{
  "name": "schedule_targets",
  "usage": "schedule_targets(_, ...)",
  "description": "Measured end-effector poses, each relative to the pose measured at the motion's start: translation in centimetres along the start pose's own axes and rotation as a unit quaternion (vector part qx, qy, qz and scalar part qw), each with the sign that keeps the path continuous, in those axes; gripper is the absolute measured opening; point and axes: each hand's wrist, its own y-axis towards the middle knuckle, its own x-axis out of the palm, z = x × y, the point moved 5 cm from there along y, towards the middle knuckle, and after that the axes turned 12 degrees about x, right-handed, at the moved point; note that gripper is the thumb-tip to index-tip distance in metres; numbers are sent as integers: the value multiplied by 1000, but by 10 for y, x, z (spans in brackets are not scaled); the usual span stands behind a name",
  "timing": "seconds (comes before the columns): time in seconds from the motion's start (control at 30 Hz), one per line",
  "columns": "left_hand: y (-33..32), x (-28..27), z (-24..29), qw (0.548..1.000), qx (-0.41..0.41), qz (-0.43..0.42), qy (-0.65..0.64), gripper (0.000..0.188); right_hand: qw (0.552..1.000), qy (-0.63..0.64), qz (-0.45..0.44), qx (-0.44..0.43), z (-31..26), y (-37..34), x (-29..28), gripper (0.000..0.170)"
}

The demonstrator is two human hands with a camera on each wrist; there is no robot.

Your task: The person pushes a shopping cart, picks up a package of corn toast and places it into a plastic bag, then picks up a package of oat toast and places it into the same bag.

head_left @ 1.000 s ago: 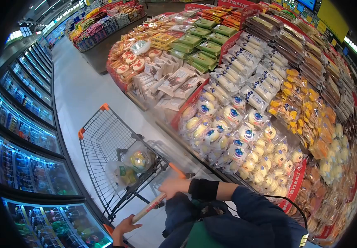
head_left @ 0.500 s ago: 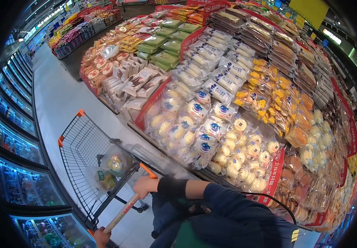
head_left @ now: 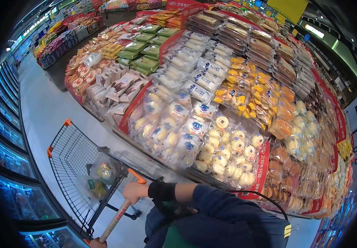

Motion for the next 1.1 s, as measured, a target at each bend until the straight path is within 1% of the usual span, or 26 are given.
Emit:
schedule_targets(0.03,1,5,-5,1000,-2,17,10,27,1000,-5,3,-2,-1,-1,-2,18)
schedule_targets(0.07,2,8,-7,1000,1,11,16,28,1000,-9,5,-4,-2,-3,-4,18)
schedule_targets(0.2,4,20,-18,999,11,20,-29,32,999,-23,41,-4,-3,-4,-7,17)
schedule_targets(0.3,5,17,-16,1000,17,17,-16,33,996,-34,81,-10,-5,-9,-13,14)
schedule_targets(0.43,10,28,-20,999,12,19,35,36,988,-44,148,5,-4,-16,-16,14)
schedule_targets(0.47,5,13,-8,999,14,26,42,37,985,-48,166,10,-4,-16,-14,14)
schedule_targets(0.5,2,5,-3,998,16,33,48,38,984,-51,168,18,-5,-17,-13,13)
schedule_targets(0.6,4,12,-8,999,8,28,18,39,982,-65,176,31,-8,-23,-16,12)
schedule_targets(0.7,3,13,-8,1000,6,15,24,41,981,-62,179,41,-9,-23,-14,12)
schedule_targets(0.8,0,10,-8,999,3,27,31,42,979,-84,170,69,-11,-24,-10,18)
schedule_targets(0.9,-3,14,-9,999,9,40,22,41,980,-87,161,76,-12,-27,-9,17)
schedule_targets(1.0,-5,14,-5,999,5,34,34,40,979,-85,168,76,-12,-29,-6,16)
schedule_targets(1.1,-8,20,-5,998,10,40,44,40,980,-65,181,56,-13,-37,-6,13)
